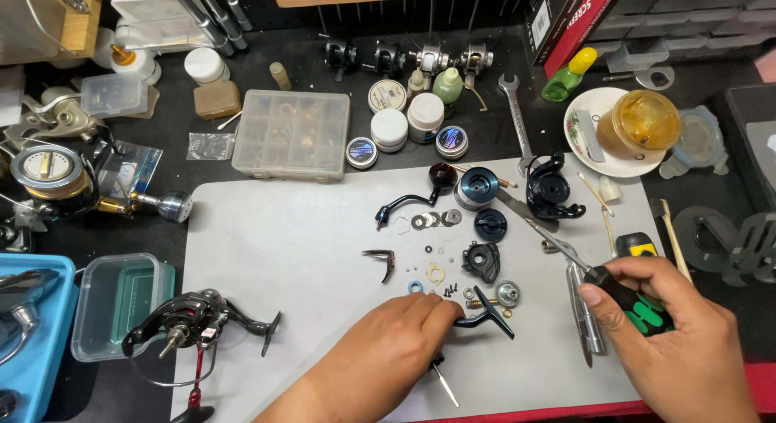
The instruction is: The person disassembles a fishing reel using a screwdriver. They remove screws, separate the reel housing, and extract internal components such as gears and washers, placing them on the workbench.
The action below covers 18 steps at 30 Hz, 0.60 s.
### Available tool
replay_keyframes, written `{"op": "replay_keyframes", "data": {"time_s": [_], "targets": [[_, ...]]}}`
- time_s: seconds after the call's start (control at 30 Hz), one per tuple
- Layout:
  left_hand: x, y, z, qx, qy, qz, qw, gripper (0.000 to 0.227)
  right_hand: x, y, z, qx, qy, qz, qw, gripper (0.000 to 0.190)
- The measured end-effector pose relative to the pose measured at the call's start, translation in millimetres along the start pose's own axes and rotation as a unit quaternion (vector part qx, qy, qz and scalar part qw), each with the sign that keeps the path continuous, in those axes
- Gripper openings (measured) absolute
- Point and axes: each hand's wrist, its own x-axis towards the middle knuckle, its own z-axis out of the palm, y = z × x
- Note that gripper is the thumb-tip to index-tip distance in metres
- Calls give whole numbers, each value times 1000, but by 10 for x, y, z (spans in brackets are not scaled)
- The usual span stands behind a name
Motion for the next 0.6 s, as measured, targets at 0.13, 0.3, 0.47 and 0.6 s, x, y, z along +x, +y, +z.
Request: {"op": "replay_keyframes", "data": {"time_s": [0.13, 0.3, 0.47, 0.6], "targets": [[15, -5, 28, 22, 3, 7, 1000, 22, 13, -78, 54, 35, -20, 71, 997, 33], [18, -15, -27, -94, 34, -21, 995, 21, -3, -246, 82, 33, -59, 94, 993, 24], [45, 64, -214, -225, 104, -122, 961, 28, -34, -348, 178, -20, -47, 157, 986, 24], [91, 109, -287, -518, 174, -234, 804, 30, -44, -371, 267, -100, -60, 166, 979, 21]]}}
